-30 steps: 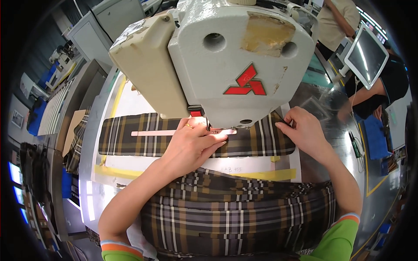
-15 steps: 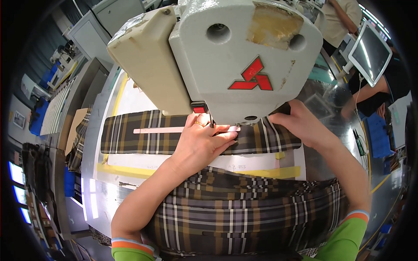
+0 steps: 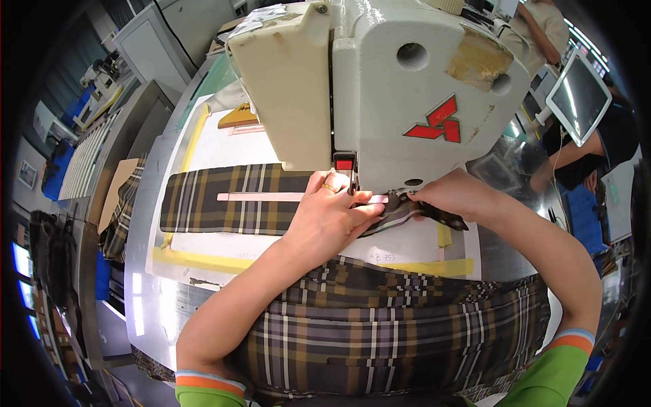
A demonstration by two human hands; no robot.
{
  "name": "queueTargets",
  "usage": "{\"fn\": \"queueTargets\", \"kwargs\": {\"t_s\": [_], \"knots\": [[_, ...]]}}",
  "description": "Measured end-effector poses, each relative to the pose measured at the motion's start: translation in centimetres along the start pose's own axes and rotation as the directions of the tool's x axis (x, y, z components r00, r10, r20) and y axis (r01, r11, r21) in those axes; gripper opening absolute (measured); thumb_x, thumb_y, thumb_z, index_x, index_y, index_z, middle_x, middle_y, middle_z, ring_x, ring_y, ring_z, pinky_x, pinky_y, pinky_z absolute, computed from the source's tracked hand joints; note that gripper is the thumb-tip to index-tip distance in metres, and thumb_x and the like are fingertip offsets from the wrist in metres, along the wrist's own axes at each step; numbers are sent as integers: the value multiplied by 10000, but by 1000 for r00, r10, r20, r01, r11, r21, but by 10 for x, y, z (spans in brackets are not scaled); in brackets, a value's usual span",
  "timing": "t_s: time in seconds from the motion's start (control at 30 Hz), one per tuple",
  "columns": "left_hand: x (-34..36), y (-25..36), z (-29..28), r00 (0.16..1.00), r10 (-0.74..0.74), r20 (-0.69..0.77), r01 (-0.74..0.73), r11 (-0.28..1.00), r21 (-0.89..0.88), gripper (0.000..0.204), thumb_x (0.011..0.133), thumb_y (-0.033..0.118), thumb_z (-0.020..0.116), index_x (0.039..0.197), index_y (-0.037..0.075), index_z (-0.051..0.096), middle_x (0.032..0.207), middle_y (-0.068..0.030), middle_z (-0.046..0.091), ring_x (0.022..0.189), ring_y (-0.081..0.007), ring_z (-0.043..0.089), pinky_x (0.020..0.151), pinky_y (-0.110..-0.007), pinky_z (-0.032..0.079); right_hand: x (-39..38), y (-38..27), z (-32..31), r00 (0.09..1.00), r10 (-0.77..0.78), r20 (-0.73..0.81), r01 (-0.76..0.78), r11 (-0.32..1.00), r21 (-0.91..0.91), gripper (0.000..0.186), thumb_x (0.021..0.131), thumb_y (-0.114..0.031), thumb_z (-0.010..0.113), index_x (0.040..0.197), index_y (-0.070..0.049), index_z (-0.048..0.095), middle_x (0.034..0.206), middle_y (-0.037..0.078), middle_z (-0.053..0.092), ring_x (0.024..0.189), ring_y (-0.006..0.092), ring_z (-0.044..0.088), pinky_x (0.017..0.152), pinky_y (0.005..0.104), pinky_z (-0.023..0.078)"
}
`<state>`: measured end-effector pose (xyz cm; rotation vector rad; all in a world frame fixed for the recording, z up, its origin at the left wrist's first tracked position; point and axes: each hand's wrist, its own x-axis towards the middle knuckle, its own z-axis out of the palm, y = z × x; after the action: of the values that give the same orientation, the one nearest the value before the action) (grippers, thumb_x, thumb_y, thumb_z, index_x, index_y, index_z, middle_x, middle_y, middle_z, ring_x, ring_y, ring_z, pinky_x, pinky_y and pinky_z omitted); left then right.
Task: Operating an industrial sewing machine to attach zippers to patterned fabric panels.
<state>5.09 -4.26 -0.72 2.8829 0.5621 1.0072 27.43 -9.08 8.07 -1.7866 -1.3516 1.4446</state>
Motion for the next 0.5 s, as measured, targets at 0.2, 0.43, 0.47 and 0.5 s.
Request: {"fn": "queueTargets", "kwargs": {"t_s": [0.2, 0.43, 0.47, 0.5], "knots": [[2, 2, -5, 1000, 7, 0, -7, 1000, 12, 167, 851, 290, 763, 999, 216, 787, 957, 38, 722, 878, -201, 611, 948, -412, 406, 3, 6, 6, 998, 9, -63, -12, 999, -44, 434, 839, -78, 750, 1240, 20, 614, 1122, 90, 679, 979, 142, 636, 840, 285, 515], [-1, 1, -1, 999, -20, 36, 20, 1000, 1, 168, 844, 282, 769, 1000, 223, 791, 960, 27, 720, 905, -220, 606, 949, -408, 406, 9, 11, 8, 996, -77, -47, 77, 997, -9, 414, 813, -76, 764, 1197, 19, 641, 1055, 76, 701, 929, 138, 650, 804, 281, 519], [-1, 1, -3, 999, -19, 35, 19, 1000, 11, 156, 843, 277, 771, 986, 221, 794, 961, 26, 720, 898, -217, 608, 951, -408, 407, 9, 9, 9, 996, -70, -46, 70, 998, -2, 414, 813, -76, 764, 1197, 19, 641, 1055, 76, 701, 929, 138, 650, 804, 281, 519], [-1, 0, -3, 999, -18, 34, 17, 1000, 20, 143, 842, 271, 773, 973, 219, 796, 962, 25, 721, 891, -214, 609, 953, -408, 407, 11, 6, 10, 998, -40, -40, 38, 999, -37, 401, 805, -70, 756, 1181, 19, 647, 1033, 75, 704, 906, 135, 651, 782, 278, 519]]}}
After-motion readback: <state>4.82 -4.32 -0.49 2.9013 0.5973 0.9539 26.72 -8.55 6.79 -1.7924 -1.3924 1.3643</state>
